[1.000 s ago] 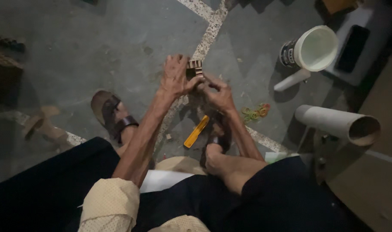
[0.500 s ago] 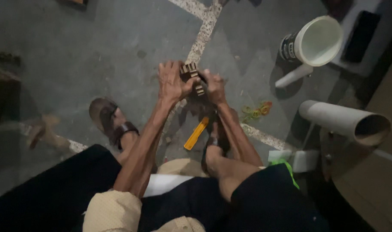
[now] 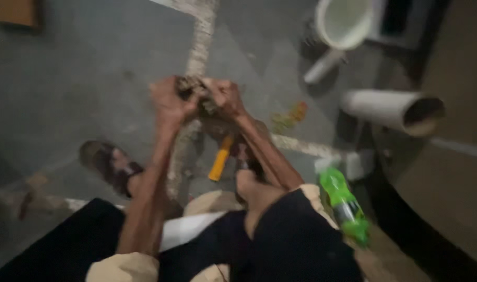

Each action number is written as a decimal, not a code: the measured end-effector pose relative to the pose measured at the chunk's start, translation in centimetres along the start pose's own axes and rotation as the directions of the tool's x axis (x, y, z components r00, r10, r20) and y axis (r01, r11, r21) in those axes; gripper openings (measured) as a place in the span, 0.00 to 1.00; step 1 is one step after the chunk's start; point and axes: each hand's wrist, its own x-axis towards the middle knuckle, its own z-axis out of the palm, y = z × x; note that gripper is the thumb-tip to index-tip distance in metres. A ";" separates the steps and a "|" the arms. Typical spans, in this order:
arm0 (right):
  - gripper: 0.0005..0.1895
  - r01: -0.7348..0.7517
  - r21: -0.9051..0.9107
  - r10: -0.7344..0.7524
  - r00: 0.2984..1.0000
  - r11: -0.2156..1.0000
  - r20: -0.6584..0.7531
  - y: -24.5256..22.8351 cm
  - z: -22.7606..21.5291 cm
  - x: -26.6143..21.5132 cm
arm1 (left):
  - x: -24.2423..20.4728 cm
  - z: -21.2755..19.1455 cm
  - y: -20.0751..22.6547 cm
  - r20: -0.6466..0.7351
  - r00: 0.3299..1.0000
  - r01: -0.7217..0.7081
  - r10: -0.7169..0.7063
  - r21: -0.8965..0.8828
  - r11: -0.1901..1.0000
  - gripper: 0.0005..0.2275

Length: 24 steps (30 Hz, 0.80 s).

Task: The person applies glue to the edges of small cardboard pieces using a white roller and then presses them together to form a stack. They continue this process, picking up new pieces and gluing them to the growing stack.

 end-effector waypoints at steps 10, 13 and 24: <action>0.15 -0.124 -0.369 -0.004 0.944 0.921 -0.329 3.1 -11.5 -8.9 | -0.3 -0.7 -0.1 0.062 0.995 -0.084 0.075 0.174 0.981 0.25; 0.10 -0.160 -0.564 -0.102 0.908 0.810 -0.405 5.4 -16.3 -12.1 | -0.3 -1.4 1.2 0.101 0.995 -0.023 0.007 0.161 0.987 0.27; 0.08 -0.099 -0.612 -0.122 0.943 0.784 -0.308 6.9 -15.3 -13.3 | -0.6 -1.4 1.2 0.069 0.998 -0.028 0.012 0.235 0.972 0.28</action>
